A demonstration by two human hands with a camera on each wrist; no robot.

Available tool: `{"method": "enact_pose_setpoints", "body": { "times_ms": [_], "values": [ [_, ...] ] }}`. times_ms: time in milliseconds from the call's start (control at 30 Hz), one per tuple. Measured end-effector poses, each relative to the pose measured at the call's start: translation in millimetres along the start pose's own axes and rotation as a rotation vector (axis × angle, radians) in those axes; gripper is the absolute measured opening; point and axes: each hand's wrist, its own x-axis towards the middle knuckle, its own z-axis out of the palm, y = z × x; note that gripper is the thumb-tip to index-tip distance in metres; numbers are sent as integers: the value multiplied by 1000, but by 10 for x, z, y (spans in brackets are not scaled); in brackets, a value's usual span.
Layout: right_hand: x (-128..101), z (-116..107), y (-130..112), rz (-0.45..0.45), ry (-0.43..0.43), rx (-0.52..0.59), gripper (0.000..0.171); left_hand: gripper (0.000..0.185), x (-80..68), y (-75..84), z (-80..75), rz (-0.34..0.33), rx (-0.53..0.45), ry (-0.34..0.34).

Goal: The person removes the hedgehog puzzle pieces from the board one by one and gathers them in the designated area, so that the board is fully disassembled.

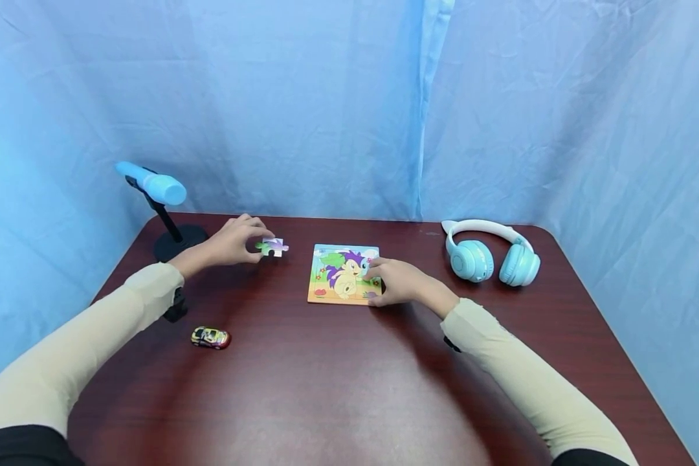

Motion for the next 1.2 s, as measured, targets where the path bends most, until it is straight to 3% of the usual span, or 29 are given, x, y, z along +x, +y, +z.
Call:
{"method": "enact_pose_setpoints", "body": {
  "times_ms": [200, 500, 1200],
  "values": [
    [15, 8, -2, -4, 1, 2, 52, 44, -87, -165, 14, -54, -5, -11],
    [24, 11, 7, -12, -1, 6, 52, 44, -123, -269, 97, -111, -69, -29],
    [-10, -7, 4, -10, -3, 3, 51, 45, -109, -393, 183, -144, -108, -98]
  ]
}}
